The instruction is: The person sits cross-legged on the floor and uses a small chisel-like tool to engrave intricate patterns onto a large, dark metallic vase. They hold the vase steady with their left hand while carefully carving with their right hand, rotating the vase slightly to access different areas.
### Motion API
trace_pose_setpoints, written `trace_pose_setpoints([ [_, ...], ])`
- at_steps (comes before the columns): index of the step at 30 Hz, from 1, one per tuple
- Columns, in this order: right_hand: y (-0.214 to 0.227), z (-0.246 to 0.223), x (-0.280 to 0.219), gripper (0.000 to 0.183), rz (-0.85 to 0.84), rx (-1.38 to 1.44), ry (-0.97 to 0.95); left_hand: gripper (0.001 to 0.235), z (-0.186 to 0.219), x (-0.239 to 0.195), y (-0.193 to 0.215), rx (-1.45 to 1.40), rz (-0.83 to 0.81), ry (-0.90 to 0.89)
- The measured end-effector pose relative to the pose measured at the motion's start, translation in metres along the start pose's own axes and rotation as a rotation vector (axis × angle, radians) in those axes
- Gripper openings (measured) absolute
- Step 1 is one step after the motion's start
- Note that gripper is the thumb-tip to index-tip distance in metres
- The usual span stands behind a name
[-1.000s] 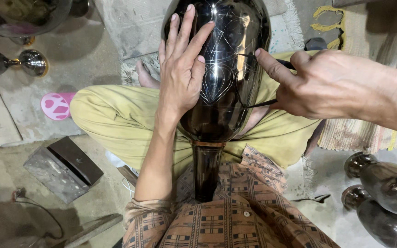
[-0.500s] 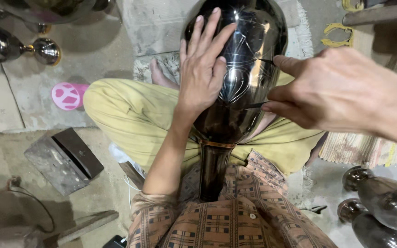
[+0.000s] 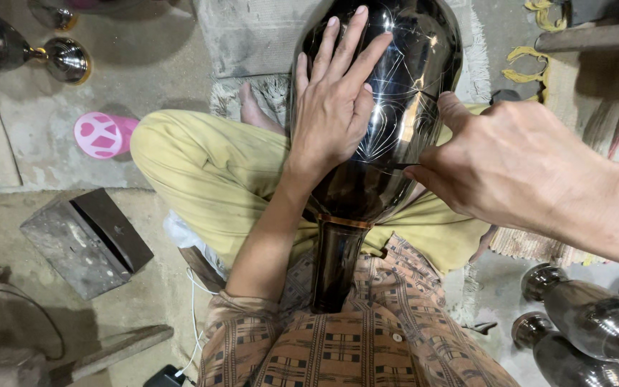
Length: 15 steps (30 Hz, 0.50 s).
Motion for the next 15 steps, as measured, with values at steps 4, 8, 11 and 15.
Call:
trace_pose_setpoints([
  [4, -0.004, 0.001, 0.002, 0.061, -0.199, -0.052, -0.088, 0.062, 0.000, 0.001, -0.002, 0.001, -0.013, -0.002],
  [8, -0.018, 0.013, -0.001, 0.056, -0.273, -0.093, -0.039, 0.064, -0.002, 0.003, -0.005, 0.042, -0.016, -0.018],
  [11, -0.032, 0.030, -0.002, 0.040, -0.123, -0.206, 0.086, 0.064, -0.003, 0.003, -0.004, 0.040, -0.020, -0.015],
  [15, -0.057, 0.049, -0.001, 0.032, -0.046, -0.369, 0.208, 0.063, 0.000, 0.002, -0.006, 0.039, -0.017, -0.016],
])
Point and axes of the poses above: each hand's wrist, its own x-axis towards the middle knuckle, its own y-axis out of the back of the hand, z = x × y, the point moved 2 cm from there along x, towards the middle knuckle, and after that the axes turned 6 degrees about x, right-handed, at the moved point
